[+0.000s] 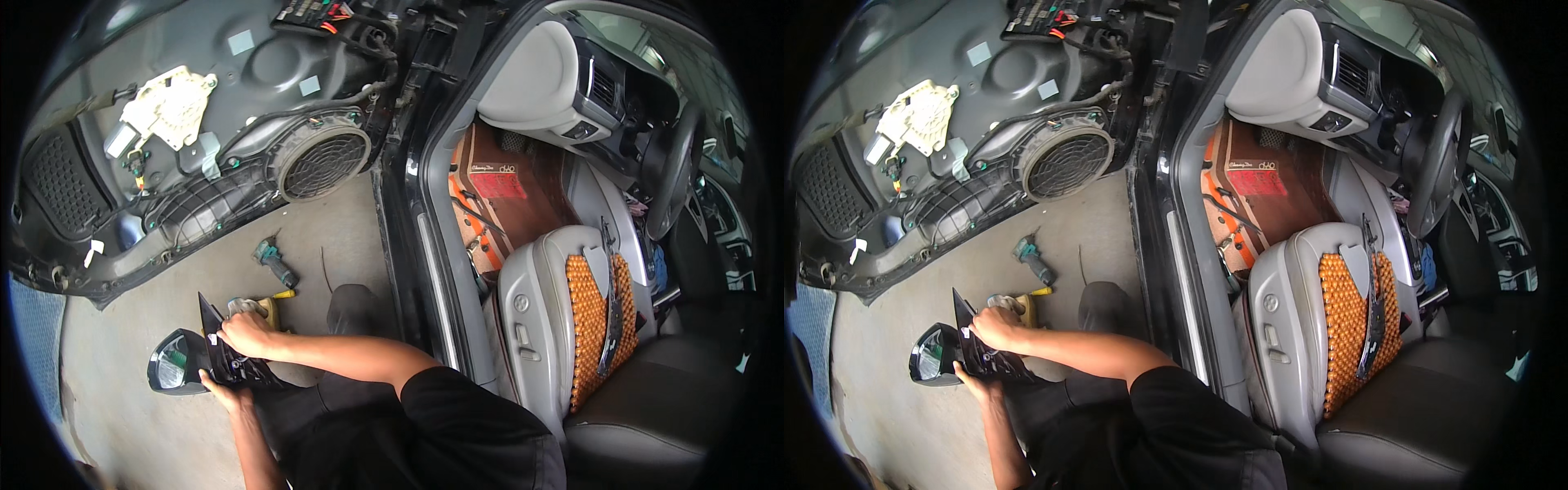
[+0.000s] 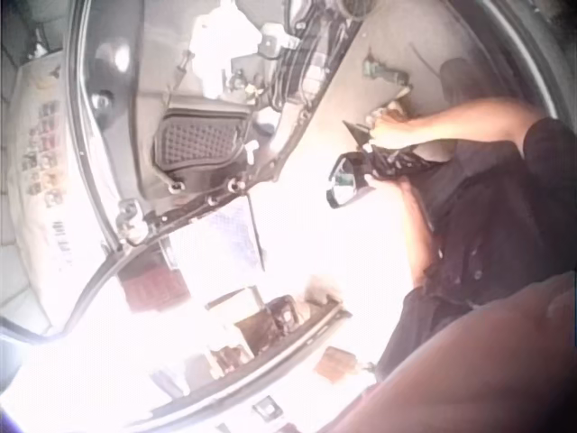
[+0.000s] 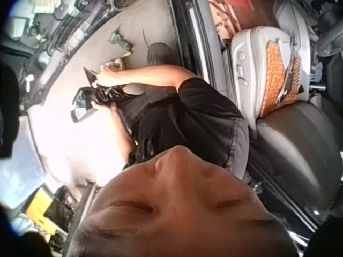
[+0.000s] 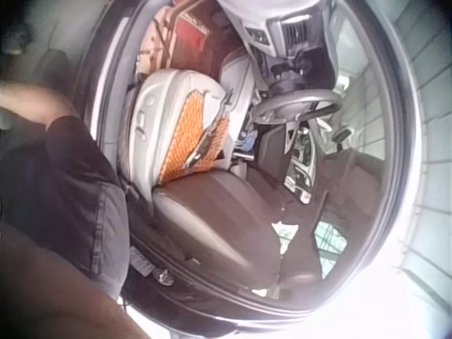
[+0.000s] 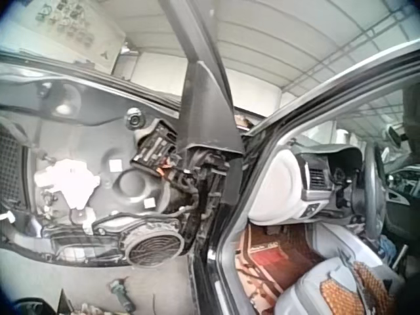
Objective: The person removes a car side mirror from a workbench, walks to a black sedan, and installs the mirror onto the driver's door. They align the mirror housing, connect the wiring harness, and secure the mirror in place.
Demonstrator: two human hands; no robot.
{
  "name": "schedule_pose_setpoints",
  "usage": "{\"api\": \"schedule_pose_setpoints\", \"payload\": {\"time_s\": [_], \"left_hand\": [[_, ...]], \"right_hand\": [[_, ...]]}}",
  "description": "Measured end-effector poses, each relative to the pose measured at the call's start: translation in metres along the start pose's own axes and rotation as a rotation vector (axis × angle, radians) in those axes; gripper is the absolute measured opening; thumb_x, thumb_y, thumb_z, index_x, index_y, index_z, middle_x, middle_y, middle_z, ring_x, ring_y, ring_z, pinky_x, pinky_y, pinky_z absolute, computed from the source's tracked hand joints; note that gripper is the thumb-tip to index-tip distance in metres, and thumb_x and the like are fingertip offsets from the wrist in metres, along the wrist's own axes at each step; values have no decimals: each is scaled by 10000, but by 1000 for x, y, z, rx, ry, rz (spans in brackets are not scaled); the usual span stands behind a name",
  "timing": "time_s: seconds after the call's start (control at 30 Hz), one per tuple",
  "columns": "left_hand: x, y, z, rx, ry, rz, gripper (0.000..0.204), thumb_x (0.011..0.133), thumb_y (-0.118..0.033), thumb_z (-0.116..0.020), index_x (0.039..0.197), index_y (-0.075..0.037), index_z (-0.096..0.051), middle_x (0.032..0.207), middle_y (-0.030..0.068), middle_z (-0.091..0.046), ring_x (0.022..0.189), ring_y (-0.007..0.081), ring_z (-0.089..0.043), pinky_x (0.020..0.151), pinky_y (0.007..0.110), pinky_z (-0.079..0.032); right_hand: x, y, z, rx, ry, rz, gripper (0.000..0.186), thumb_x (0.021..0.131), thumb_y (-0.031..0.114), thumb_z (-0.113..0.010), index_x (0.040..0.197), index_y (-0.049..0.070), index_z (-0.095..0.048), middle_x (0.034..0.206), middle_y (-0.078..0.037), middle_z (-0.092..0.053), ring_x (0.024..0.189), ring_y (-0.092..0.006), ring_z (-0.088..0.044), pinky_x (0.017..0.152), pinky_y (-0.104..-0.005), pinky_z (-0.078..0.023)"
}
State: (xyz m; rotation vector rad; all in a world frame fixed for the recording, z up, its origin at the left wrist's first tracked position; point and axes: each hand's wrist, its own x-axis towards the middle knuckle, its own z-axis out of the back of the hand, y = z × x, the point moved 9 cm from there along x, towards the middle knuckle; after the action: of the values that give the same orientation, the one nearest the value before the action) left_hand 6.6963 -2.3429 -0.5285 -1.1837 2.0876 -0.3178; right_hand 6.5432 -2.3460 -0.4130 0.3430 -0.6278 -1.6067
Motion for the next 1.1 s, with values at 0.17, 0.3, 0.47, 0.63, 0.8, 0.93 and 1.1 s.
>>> {"api": "schedule_pose_setpoints", "payload": {"time_s": [0.17,0.3,0.47,0.63,0.8,0.93,1.1], "left_hand": [[9,-9,18,-4,2,-24,748,929,-639,-441,1457,-110,-463,1473,102,-482,1362,319,-424,1145,537,-310],[6,-8,16,3,-3,-20,744,929,-636,-442,1460,-115,-461,1472,93,-486,1364,311,-424,1145,528,-310],[-8,-18,5,34,-54,-68,727,949,-622,-417,1447,-95,-470,1438,102,-520,1330,299,-473,1128,490,-359],[-6,-13,-1,39,-62,-52,729,957,-622,-402,1445,-85,-468,1429,108,-530,1317,298,-491,1124,482,-376],[1,-14,9,-4,-14,-36,752,923,-628,-457,1462,-105,-452,1464,102,-494,1344,315,-447,1141,513,-321],[2,-12,9,3,-3,-51,750,927,-622,-457,1465,-99,-446,1467,108,-490,1344,319,-445,1138,507,-331],[-7,-22,36,-82,-45,-76,728,949,-612,-432,1457,-91,-457,1447,98,-514,1320,304,-473,1124,484,-355]], "right_hand": [[1,23,5,-159,-112,149,188,831,128,-625,902,-46,-636,803,-211,-684,718,-355,-704,621,-445,-575],[-4,31,21,-142,-194,144,164,825,112,-616,893,-31,-657,783,-212,-698,699,-337,-715,616,-425,-582],[0,38,26,-43,-47,64,182,840,152,-620,870,-20,-670,724,-187,-689,665,-322,-710,587,-431,-576],[4,27,5,-208,-68,154,199,857,165,-615,895,-28,-648,738,-177,-683,656,-317,-707,552,-428,-570],[1,39,25,-177,-163,133,143,806,105,-613,860,-28,-608,790,-207,-673,684,-307,-707,601,-412,-577],[-3,18,51,3,-238,103,161,848,131,-641,918,-7,-596,807,-166,-672,719,-348,-698,625,-452,-563],[-78,-134,193,67,-671,-331,211,870,232,-657,851,23,-657,814,-193,-681,740,-365,-688,664,-475,-541]]}}
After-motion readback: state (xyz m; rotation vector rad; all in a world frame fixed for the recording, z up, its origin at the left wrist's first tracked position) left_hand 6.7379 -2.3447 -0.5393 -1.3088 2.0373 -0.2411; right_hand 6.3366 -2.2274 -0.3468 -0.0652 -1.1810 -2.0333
